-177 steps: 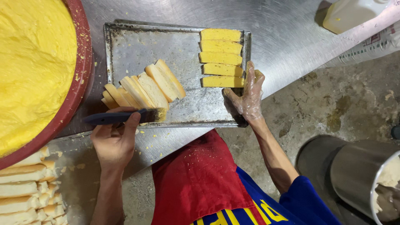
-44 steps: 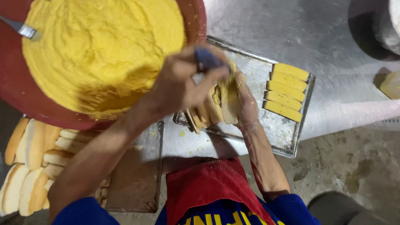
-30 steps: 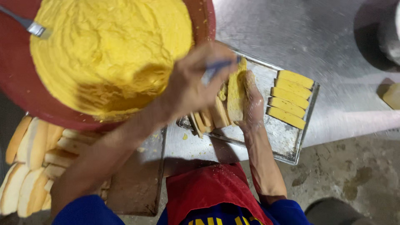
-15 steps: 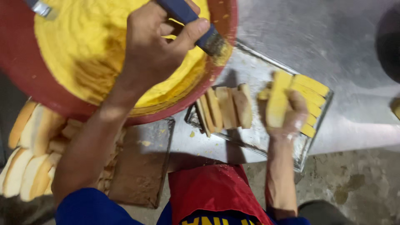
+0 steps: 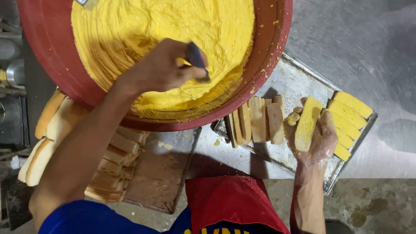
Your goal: The person applies a yellow spread to slices of bread using a brush and arranges them on a metal tray.
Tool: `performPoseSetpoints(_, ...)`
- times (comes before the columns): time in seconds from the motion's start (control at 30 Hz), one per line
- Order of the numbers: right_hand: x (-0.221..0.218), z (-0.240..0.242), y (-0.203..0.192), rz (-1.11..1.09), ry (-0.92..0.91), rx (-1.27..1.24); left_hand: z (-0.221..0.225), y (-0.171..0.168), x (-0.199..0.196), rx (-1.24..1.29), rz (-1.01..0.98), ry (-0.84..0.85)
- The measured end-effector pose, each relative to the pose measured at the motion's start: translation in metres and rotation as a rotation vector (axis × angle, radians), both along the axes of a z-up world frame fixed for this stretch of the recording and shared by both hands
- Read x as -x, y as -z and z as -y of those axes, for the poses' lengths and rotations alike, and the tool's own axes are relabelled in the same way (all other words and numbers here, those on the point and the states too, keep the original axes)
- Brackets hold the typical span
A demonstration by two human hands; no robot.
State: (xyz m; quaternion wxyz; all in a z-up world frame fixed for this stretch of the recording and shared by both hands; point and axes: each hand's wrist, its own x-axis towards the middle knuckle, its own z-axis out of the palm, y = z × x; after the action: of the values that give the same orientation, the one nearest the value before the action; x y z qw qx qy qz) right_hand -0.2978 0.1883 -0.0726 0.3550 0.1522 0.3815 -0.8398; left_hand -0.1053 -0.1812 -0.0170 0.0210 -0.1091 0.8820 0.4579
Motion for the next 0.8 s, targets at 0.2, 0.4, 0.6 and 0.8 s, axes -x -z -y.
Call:
performPoseSetpoints(0.2, -0.005, 0.019, -0.02, -0.244, -0.02, 0.074, -0.016, -0.044, -0.024, -0.426, -0.274, -0.387)
performPoseSetpoints(0.4, -0.01, 0.051, -0.037, -0.404, -0.08, 0.047, -0.105, -0.048, -0.007, -0.639, -0.624, -0.109)
performPoseSetpoints(0.6, -0.015, 0.063, -0.048, -0.432, -0.093, 0.06, -0.179, -0.044, 0.024, -0.001, -0.807, 0.178)
performPoseSetpoints(0.8, -0.036, 0.053, -0.05, -0.452, -0.144, 0.029, -0.147, -0.052, 0.036, -0.382, -0.176, 0.037)
